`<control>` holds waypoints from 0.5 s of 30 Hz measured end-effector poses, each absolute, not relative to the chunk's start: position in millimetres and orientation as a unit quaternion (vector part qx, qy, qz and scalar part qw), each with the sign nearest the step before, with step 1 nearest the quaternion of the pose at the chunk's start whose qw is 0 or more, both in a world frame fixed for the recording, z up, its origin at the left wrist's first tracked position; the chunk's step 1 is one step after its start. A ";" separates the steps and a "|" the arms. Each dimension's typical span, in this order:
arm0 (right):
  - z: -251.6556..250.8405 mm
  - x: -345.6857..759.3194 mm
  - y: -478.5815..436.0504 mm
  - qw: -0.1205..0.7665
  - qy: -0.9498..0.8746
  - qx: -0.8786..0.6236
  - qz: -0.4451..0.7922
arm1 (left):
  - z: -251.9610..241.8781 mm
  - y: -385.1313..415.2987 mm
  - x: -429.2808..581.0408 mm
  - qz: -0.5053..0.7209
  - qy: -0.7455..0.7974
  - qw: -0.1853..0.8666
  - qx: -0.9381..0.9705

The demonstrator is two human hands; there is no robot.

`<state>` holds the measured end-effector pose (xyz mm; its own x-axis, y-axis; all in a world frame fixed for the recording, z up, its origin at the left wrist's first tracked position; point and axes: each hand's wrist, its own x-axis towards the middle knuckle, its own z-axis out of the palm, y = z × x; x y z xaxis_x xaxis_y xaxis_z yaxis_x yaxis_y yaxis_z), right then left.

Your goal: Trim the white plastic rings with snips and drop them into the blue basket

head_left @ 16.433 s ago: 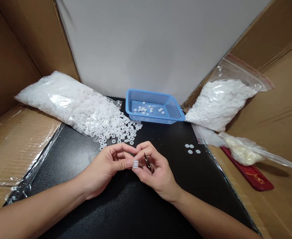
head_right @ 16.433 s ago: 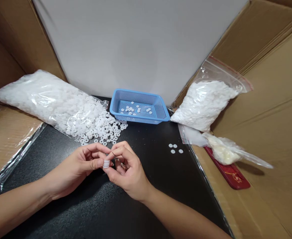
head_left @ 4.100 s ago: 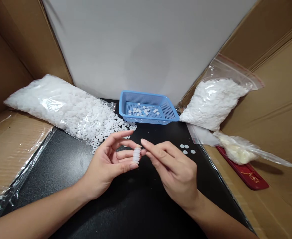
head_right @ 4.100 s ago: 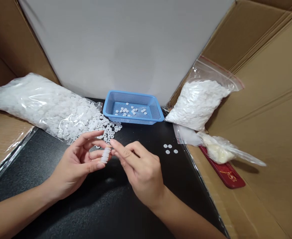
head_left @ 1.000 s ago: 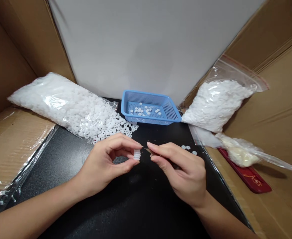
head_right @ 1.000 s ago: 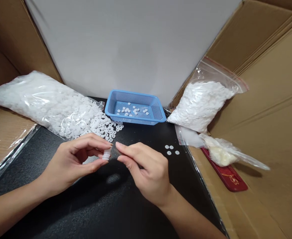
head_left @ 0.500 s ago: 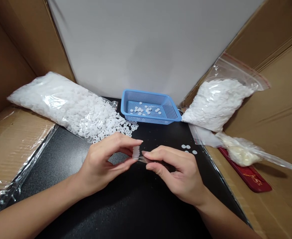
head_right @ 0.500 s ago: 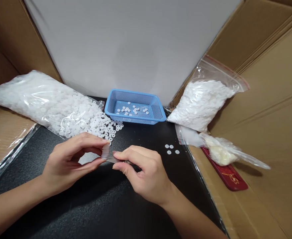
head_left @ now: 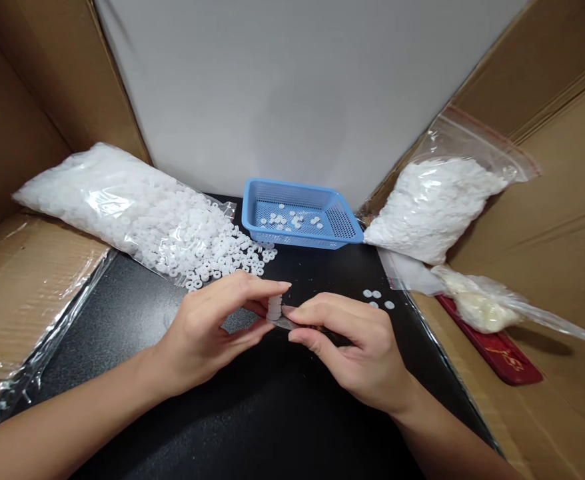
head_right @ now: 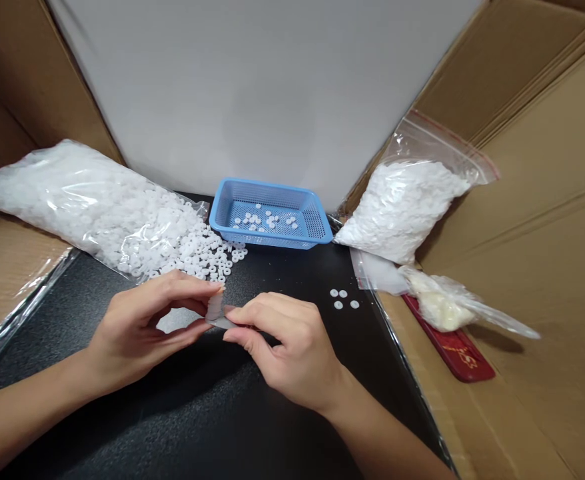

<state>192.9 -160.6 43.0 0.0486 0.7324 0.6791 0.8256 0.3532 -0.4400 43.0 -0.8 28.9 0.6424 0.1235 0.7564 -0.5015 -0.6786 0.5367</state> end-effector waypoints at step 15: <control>42.5 192.0 -160.4 0.460 -0.685 -0.563 -0.041 | 28.2 -0.4 41.8 0.400 -0.111 0.396 0.819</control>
